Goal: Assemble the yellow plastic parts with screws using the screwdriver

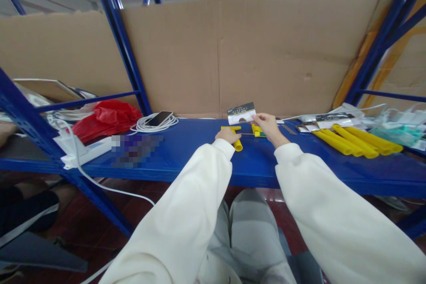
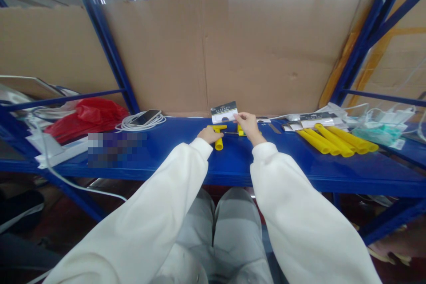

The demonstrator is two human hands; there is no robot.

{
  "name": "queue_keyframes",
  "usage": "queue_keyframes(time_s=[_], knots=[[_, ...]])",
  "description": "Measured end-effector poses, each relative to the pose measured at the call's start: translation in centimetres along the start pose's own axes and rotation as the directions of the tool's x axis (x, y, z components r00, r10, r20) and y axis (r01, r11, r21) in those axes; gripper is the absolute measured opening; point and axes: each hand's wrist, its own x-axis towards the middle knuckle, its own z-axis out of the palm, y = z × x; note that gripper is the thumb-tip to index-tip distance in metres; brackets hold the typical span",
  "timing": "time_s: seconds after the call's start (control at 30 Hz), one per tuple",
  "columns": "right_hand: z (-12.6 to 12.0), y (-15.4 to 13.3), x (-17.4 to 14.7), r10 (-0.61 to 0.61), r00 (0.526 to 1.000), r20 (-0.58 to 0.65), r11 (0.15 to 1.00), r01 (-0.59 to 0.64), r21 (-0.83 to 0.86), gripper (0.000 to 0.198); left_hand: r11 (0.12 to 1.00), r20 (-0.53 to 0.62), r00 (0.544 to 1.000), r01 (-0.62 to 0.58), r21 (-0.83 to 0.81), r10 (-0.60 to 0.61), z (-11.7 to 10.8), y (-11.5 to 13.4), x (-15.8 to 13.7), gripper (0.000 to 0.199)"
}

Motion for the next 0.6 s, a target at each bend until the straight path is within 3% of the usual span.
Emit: queue_keyframes(time_s=[0.37, 0.53, 0.6], knots=[[0.2, -0.1, -0.2, 0.051, 0.997, 0.058, 0.997, -0.054, 0.052, 0.038, 0.946, -0.122, 0.991, 0.013, -0.323, -0.055, 2.1, -1.3, 2.5, 0.02], [0.3, -0.2, -0.2, 0.046, 0.995, 0.09, 0.994, -0.054, 0.091, 0.04, 0.852, -0.175, 0.975, 0.027, -0.524, -0.138, 2.8, -1.7, 3.9, 0.021], [0.4, -0.2, -0.2, 0.043, 0.992, 0.119, 0.994, -0.055, 0.099, 0.037, 0.772, -0.173, 0.968, 0.03, -0.635, -0.18, 3.2, -1.9, 4.5, 0.017]])
